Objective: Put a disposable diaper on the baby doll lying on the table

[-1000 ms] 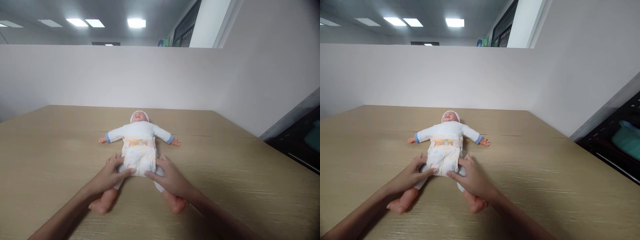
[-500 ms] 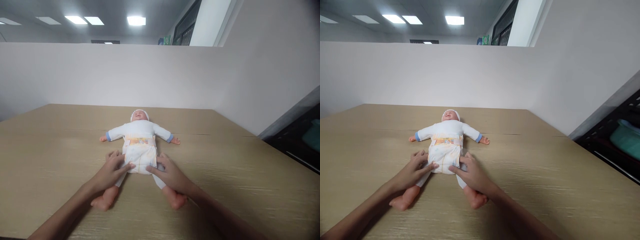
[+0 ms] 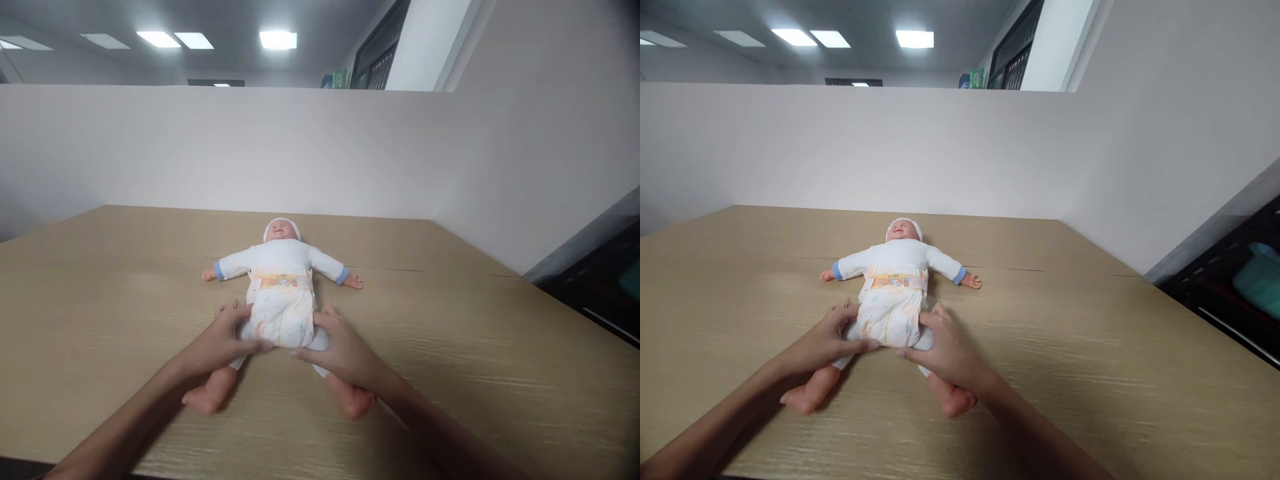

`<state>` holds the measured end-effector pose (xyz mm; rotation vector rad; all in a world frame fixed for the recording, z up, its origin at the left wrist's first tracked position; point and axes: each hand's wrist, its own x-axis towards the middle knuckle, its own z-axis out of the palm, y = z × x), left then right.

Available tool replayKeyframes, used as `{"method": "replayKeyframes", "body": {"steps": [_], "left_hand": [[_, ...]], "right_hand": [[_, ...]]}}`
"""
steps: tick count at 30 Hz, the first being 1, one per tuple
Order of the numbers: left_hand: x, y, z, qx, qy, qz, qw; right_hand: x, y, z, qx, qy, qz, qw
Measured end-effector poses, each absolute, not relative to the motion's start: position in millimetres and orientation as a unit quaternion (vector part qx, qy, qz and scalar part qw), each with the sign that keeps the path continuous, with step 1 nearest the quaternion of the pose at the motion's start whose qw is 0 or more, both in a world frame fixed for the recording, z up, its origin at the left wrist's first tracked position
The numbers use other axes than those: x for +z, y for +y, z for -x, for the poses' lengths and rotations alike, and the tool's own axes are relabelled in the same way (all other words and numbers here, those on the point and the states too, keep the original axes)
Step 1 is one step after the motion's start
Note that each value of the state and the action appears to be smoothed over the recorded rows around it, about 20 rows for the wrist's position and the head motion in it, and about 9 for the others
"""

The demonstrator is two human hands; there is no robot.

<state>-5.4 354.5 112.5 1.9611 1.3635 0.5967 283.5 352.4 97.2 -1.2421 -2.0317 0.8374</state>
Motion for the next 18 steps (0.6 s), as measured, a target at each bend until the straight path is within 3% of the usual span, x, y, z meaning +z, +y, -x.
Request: {"method": "replayKeyframes", "body": {"steps": [9,18], "left_hand": [[119,360,7,0.17,0.536,-0.774,0.29],[112,361,11,0.198,0.514,-0.768,0.327]], "right_hand": [[107,363,-293,0.312,-0.785,0.467,0.259],[97,366,-299,0.313,-0.79,0.463,0.254]]}}
